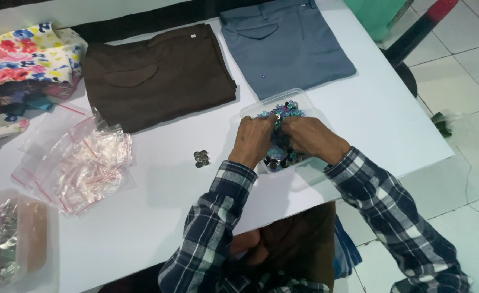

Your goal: Picking up buttons from a container and placing them into small plastic bags for packaging and sorting.

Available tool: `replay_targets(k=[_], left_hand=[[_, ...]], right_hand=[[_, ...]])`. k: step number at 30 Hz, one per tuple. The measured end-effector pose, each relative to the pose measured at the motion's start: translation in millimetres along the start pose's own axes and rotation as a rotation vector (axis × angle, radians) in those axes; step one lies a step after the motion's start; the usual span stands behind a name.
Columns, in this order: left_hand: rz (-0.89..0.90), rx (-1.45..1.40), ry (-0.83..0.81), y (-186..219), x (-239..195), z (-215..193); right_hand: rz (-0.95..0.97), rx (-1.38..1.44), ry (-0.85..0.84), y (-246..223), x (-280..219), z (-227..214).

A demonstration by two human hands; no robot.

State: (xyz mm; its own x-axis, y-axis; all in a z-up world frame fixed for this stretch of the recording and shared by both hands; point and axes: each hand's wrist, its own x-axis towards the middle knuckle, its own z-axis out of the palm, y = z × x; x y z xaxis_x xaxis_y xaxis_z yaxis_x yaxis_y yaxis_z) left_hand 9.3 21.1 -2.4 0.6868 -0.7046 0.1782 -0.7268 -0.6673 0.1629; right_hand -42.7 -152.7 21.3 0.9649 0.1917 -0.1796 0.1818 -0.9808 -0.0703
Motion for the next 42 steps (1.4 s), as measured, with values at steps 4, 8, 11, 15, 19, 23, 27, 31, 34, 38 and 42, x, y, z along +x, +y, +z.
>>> replay_targets(k=[4,8,11,15,19,23,27,31,34,38,42], left_hand=[[-0.008,-0.056,-0.016,5,0,-18],[-0.023,-0.163,-0.097,13,0,-38],[0.033,-0.127,-0.165,20,-1,-39],[0.086,-0.001,-0.132,17,6,-11],[0.048,0.08,-0.05,15,7,11],[0.06,0.049,-0.012,15,2,1],[0.044,0.029,-0.021,16,3,-7],[0.015,-0.039,-0.051,17,-1,-14],[-0.002,-0.105,-0.018,17,0,-17],[0.002,-0.075,0.07,16,-3,-8],[0.011,-0.121,0.108,15,-3,-8]], right_hand=[[0.012,-0.02,-0.014,-15,-16,-39],[0.012,-0.078,-0.1,-14,-25,-42],[-0.013,-0.062,-0.115,-9,-19,-20],[-0.07,-0.055,-0.009,4,-5,5],[-0.059,-0.059,0.041,4,-5,6],[-0.035,-0.038,0.131,-3,-14,-21],[0.006,-0.026,0.144,-4,-22,-42],[0.02,0.01,0.138,-9,-27,-50],[0.011,0.016,0.124,-12,-24,-57],[0.041,0.065,0.057,-20,-26,-65],[0.086,0.03,0.02,-21,-28,-63]])
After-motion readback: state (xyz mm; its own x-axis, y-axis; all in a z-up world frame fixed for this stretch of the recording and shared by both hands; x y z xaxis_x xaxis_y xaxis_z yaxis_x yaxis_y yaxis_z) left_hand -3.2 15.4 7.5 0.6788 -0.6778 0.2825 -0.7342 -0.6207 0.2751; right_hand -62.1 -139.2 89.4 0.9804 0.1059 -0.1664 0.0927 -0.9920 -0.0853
